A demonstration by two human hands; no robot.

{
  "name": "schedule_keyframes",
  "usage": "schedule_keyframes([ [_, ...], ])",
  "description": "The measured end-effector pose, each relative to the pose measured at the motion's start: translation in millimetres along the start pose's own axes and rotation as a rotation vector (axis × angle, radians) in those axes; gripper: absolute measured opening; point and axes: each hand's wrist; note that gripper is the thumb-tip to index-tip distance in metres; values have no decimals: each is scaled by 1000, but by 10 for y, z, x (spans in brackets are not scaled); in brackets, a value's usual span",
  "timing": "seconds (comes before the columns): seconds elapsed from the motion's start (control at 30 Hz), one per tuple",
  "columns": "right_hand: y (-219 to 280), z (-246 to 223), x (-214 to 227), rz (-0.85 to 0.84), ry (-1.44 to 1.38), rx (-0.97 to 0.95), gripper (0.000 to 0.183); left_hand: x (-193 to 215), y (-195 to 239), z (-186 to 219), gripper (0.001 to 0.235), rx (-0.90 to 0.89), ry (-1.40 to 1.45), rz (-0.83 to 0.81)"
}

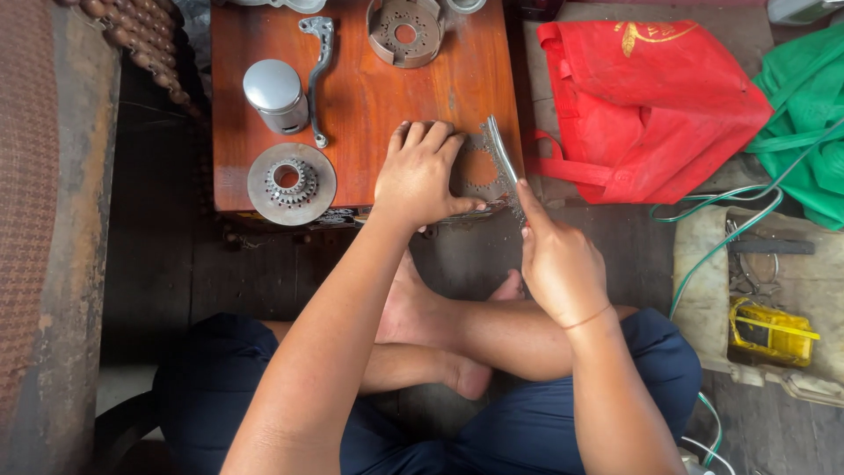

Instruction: Cleaning a motorcycle part using a wire brush to remove rust or dirt.

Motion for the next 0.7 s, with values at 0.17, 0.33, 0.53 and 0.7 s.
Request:
schedule_keyframes([
  [0.17, -324, -79, -108, 45, -57, 40, 61, -3, -3, 11, 96, -6, 0, -10],
  [0.33, -355, -128, -64, 108, -38, 77, 60, -11, 5, 8, 97, -9, -13, 4],
  [0.53, 23, 9, -73, 35, -15, 18, 63, -13, 2, -3, 96, 0, -14, 6],
  [0.7, -267, -57, -72, 95, -68, 53, 60, 32, 4, 50, 93, -16, -1, 14],
])
Point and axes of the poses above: each hand's wrist, its own y-axis away from the middle knuckle, its own x-axis out of the back of the hand, z = x × y, and after that the axes turned 12 degrees about -x, right-handed
